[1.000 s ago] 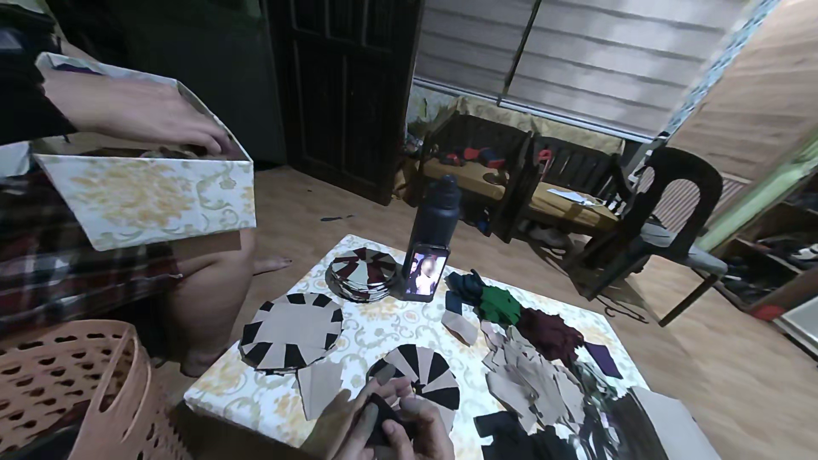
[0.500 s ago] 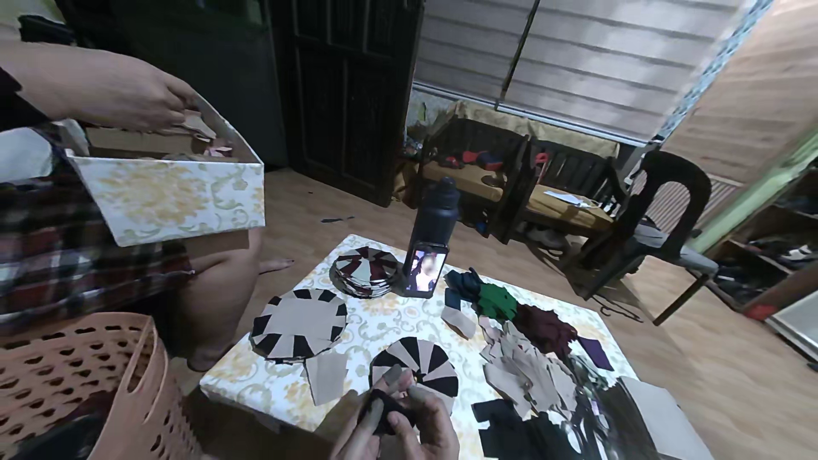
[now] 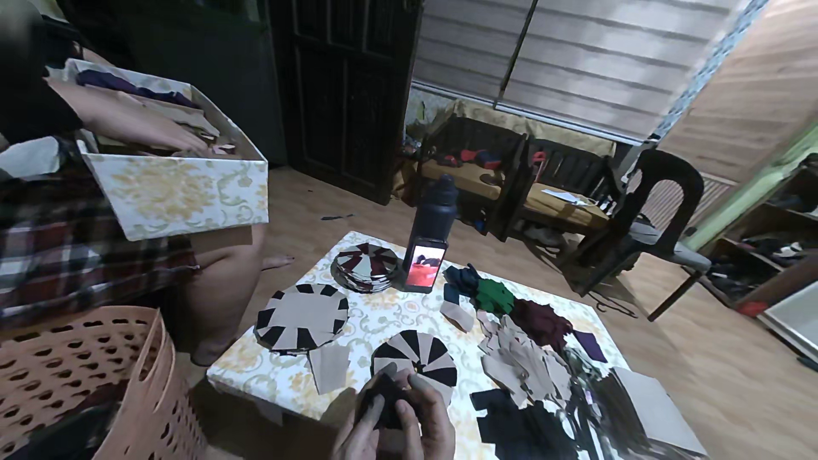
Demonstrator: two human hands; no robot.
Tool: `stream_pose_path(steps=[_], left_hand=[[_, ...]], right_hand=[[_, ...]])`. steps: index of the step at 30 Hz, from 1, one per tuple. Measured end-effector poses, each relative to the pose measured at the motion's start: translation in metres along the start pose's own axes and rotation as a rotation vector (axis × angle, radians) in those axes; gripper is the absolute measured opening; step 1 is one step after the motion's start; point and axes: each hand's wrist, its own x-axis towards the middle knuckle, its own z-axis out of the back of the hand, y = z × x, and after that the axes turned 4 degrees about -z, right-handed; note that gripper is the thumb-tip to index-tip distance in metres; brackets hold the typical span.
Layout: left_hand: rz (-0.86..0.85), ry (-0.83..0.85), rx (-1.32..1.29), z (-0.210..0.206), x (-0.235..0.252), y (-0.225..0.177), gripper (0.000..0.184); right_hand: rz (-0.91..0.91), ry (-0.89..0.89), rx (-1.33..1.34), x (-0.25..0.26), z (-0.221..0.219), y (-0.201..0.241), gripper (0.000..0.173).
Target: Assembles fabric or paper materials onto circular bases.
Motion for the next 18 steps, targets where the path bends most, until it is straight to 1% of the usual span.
stream_pose_path(steps=[3,5,8,11,13,14,15,16,17,18], left_hand=[[0.008,0.095,0.006,0.008,0.005,0.002,0.043],[0.019,0.113,-0.018,0.013,0.006,0.003,0.043],[0.018,0.052,-0.029,0.014,0.008,-0.001,0.04],[-0.013,-0.054,0.083,0.019,0.016,-0.004,0.035],[-0.068,-0.083,0.109,0.025,0.023,-0.003,0.027],[-0.083,-0.076,0.094,0.028,0.026,-0.003,0.02],[-0.079,-0.06,0.088,0.031,0.028,-0.004,0.019],[-0.057,-0.058,0.091,0.033,0.029,-0.005,0.028],[-0.023,-0.08,0.114,0.033,0.03,-0.007,0.042],[0.001,-0.106,0.141,0.031,0.031,-0.009,0.051]], right_hand=[[0.045,-0.05,-0.049,0.002,0.002,-0.004,0.025],[0.045,-0.073,-0.026,0.004,0.003,-0.006,0.025],[0.004,-0.092,0.036,0.007,0.006,-0.005,0.032],[-0.034,-0.074,0.105,0.01,0.009,-0.004,0.041],[-0.029,-0.037,0.117,0.011,0.011,-0.005,0.04],[-0.025,-0.015,0.116,0.011,0.012,-0.005,0.038],[-0.025,0.005,0.113,0.01,0.012,-0.004,0.037],[-0.029,0.025,0.108,0.01,0.013,-0.002,0.037],[-0.034,0.041,0.106,0.009,0.013,-0.001,0.036],[-0.039,0.056,0.106,0.008,0.013,0.0,0.036]])
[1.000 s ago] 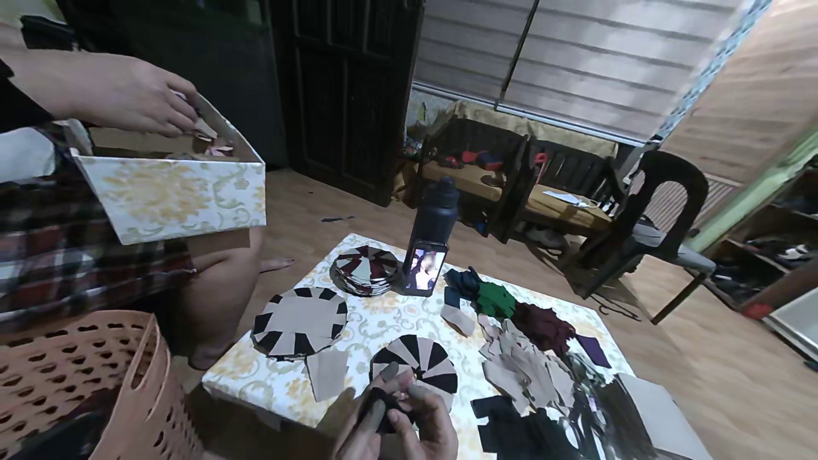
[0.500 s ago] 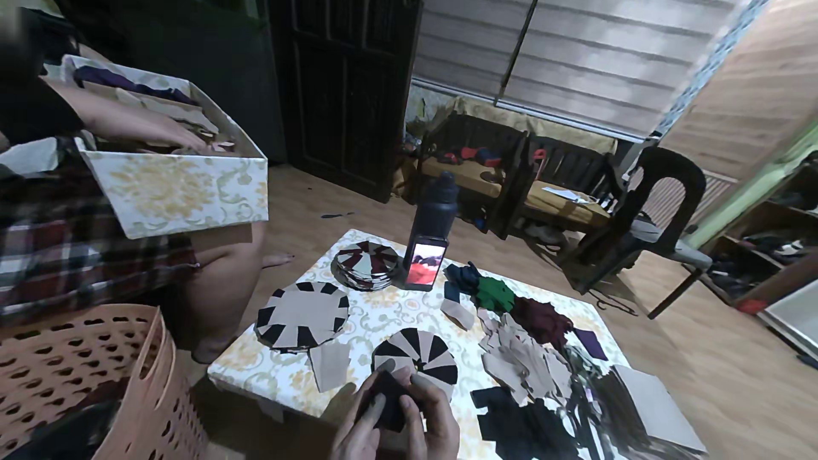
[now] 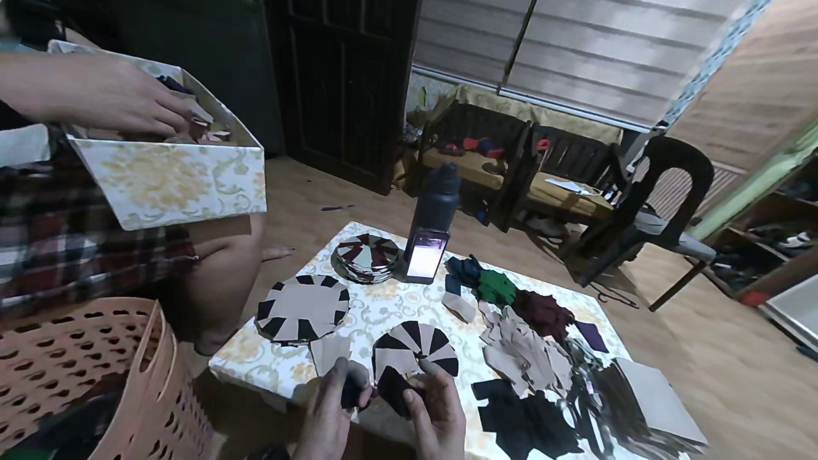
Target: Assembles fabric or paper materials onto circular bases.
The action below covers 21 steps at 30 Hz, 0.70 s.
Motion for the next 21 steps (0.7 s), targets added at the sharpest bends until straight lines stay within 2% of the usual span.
stream_pose_path(steps=[1,4,9,12,15,21], left_hand=[[0.018,-0.013,0.029,-0.002,0.0,-0.003,0.053],[-0.003,0.088,0.116,0.002,0.001,-0.002,0.033],[0.036,0.268,0.281,0.009,0.0,0.0,0.033],[0.136,0.281,0.3,0.01,-0.006,-0.005,0.033],[0.043,0.385,0.289,0.014,-0.005,-0.006,0.019],[-0.106,0.263,0.34,0.012,-0.003,-0.006,0.01]], right_hand=[[-0.006,0.014,0.001,0.0,0.0,0.001,0.036],[-0.022,0.053,0.014,-0.001,0.001,0.004,0.034],[-0.034,0.088,0.053,-0.002,0.002,0.011,0.031],[-0.033,0.116,0.031,-0.003,0.005,0.011,0.028],[-0.059,0.139,0.011,-0.003,0.006,0.011,0.03],[-0.123,0.101,0.013,-0.005,0.004,0.01,0.034]])
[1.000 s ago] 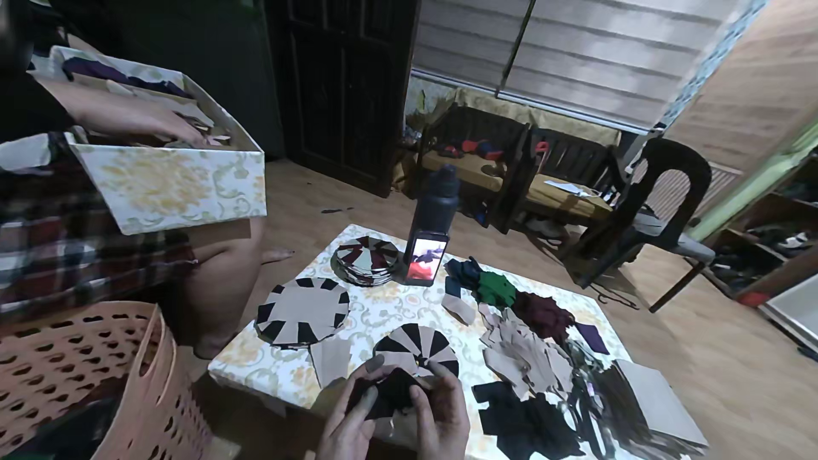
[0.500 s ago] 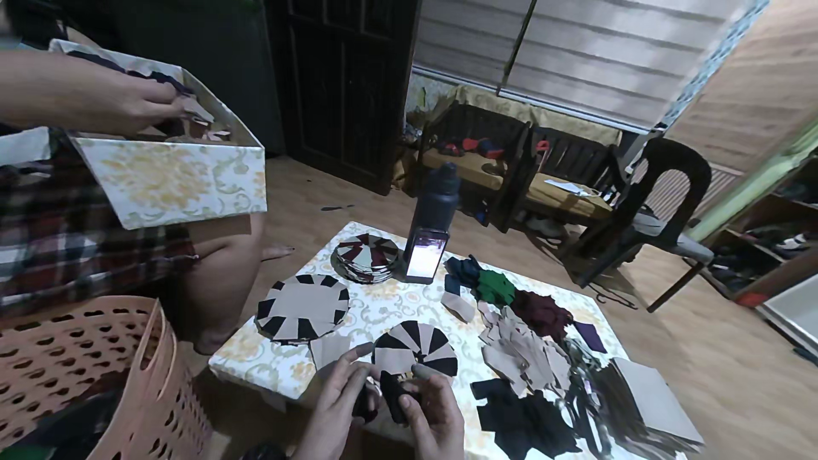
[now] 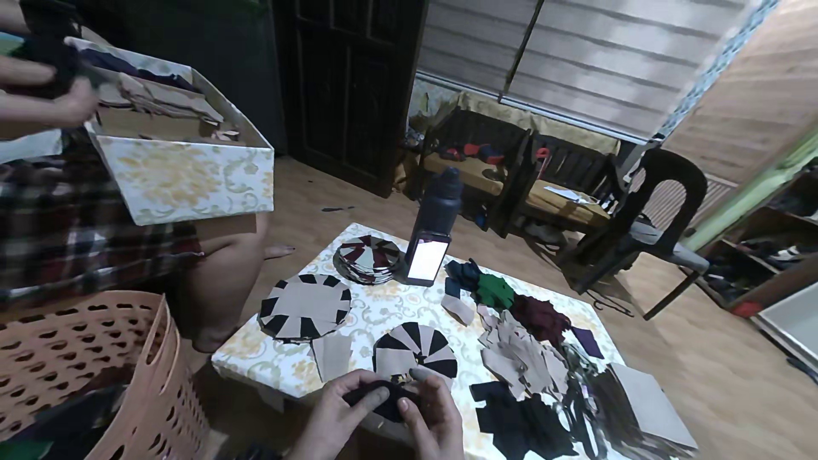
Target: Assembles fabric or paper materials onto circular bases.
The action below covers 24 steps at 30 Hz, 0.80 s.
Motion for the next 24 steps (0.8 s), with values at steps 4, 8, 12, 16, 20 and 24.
stream_pose_path(steps=[4,8,12,16,20,24], left_hand=[[-0.039,-0.072,0.018,-0.003,0.001,0.0,0.013],[-0.057,-0.019,0.069,-0.001,0.004,0.001,0.022],[-0.018,0.054,0.088,0.002,0.004,0.001,0.027],[0.01,0.147,0.111,0.005,0.004,0.003,0.036],[-0.106,0.161,0.279,0.006,0.008,0.003,0.048],[-0.111,0.153,0.48,0.011,0.03,-0.02,0.046]], right_hand=[[-0.027,-0.052,0.011,0.003,-0.001,-0.004,0.038],[-0.04,-0.063,-0.045,0.009,0.004,-0.007,0.034],[-0.053,-0.021,-0.076,0.011,0.01,-0.01,0.029],[-0.02,-0.001,-0.14,0.015,0.015,-0.017,0.019],[0.052,0.022,-0.258,0.028,0.021,-0.016,0.017],[0.123,0.056,-0.38,0.053,0.024,-0.007,0.019]])
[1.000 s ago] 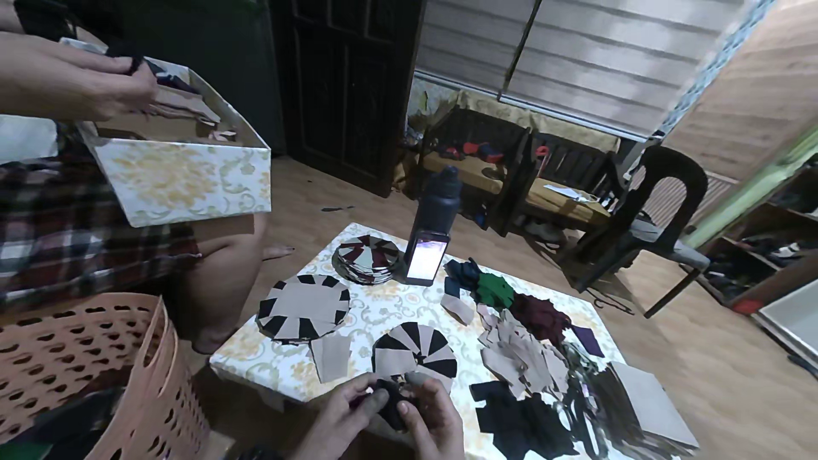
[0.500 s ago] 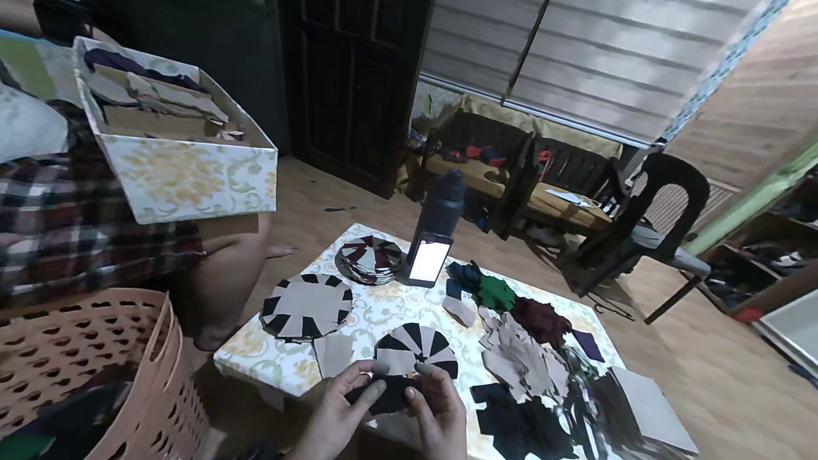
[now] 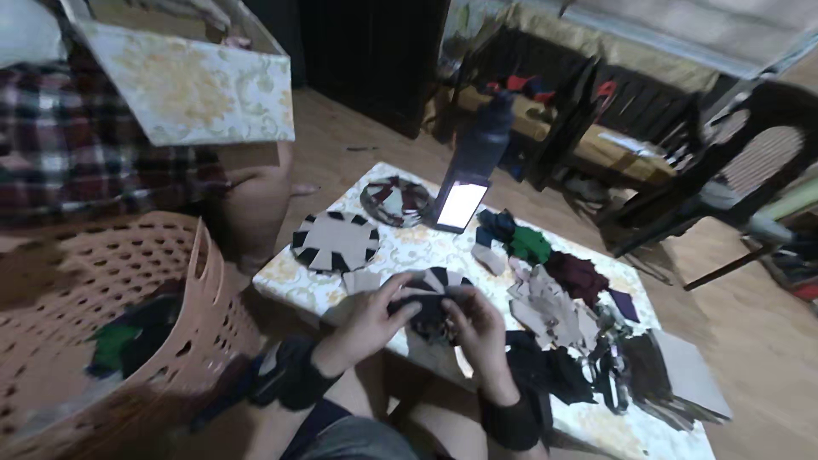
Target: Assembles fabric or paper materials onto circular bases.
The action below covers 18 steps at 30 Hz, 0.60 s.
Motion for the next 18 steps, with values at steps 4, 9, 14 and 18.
stream_pose_path(steps=[4,9,14,18], left_hand=[[-0.035,-0.049,0.029,0.006,0.022,0.001,0.046],[0.077,-0.007,0.124,-0.004,0.019,0.011,0.048],[0.16,0.113,0.303,-0.024,0.003,0.014,0.049],[0.168,0.1,0.46,-0.023,0.001,0.014,0.05]], right_hand=[[0.012,0.026,-0.024,0.026,0.006,0.005,0.022],[-0.052,0.133,-0.076,0.034,0.006,-0.006,0.023],[-0.168,0.346,-0.195,0.032,0.006,-0.026,0.022],[-0.197,0.431,-0.228,0.037,0.005,-0.033,0.021]])
